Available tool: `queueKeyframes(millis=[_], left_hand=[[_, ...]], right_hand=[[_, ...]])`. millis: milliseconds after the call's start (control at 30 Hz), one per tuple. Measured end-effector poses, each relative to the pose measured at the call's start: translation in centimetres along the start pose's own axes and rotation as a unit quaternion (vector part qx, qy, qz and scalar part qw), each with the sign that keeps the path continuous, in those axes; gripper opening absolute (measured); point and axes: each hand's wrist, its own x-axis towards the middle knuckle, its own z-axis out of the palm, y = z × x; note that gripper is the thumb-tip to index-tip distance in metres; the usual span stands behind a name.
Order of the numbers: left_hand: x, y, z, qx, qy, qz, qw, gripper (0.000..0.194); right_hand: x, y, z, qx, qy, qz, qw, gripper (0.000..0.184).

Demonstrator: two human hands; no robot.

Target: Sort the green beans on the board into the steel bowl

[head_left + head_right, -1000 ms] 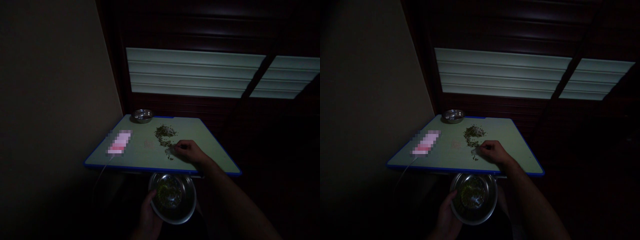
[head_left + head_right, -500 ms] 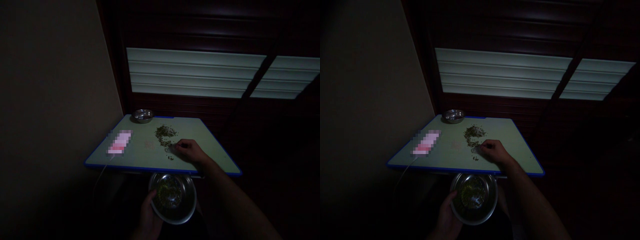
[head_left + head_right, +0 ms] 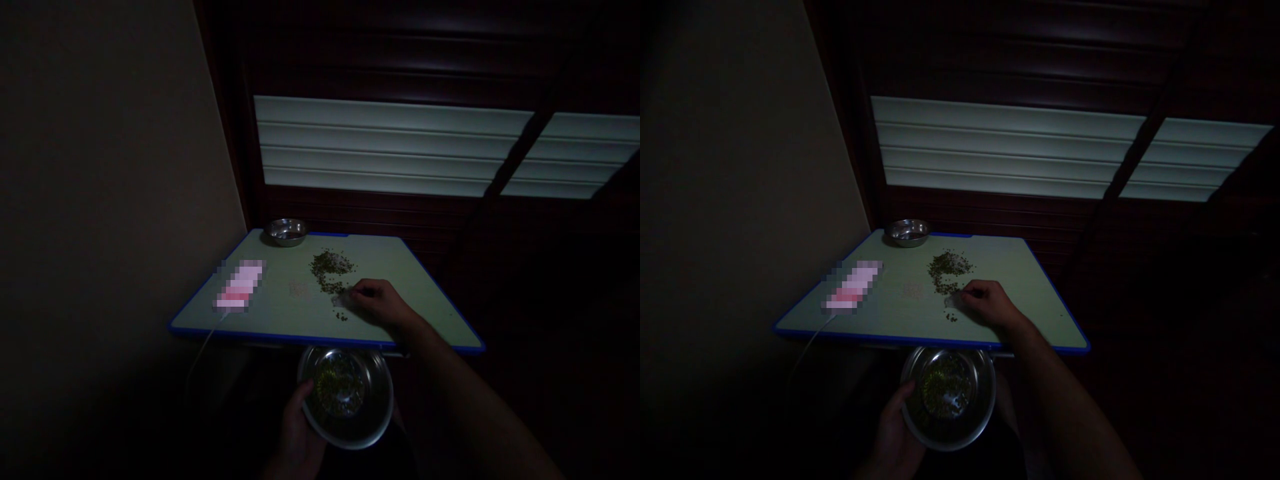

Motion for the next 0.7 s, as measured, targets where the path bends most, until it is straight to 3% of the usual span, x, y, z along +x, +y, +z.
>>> queueKeyframes(millis=[200,400,700], left_hand=[[0.12,-0.05,-0.12,-0.005,0.004,-0.006,1.0,0.032],[0.5,-0.2,-0.68,0.007,-0.018,-0.006,1.0,0.023],[-0.15,-0.01,-0.23,0.006,0.0,-0.005,1.0,0.022]], right_hand=[[-0.03,-0.12,0.07,0.02,0.004,0.017,1.0,0.026],[0.0,-0.37,0.05,0.014,-0.01,0.002,1.0,0.023],[-0.15,-0.43,-0.1,0.015,-0.009,0.014,1.0,0.023]])
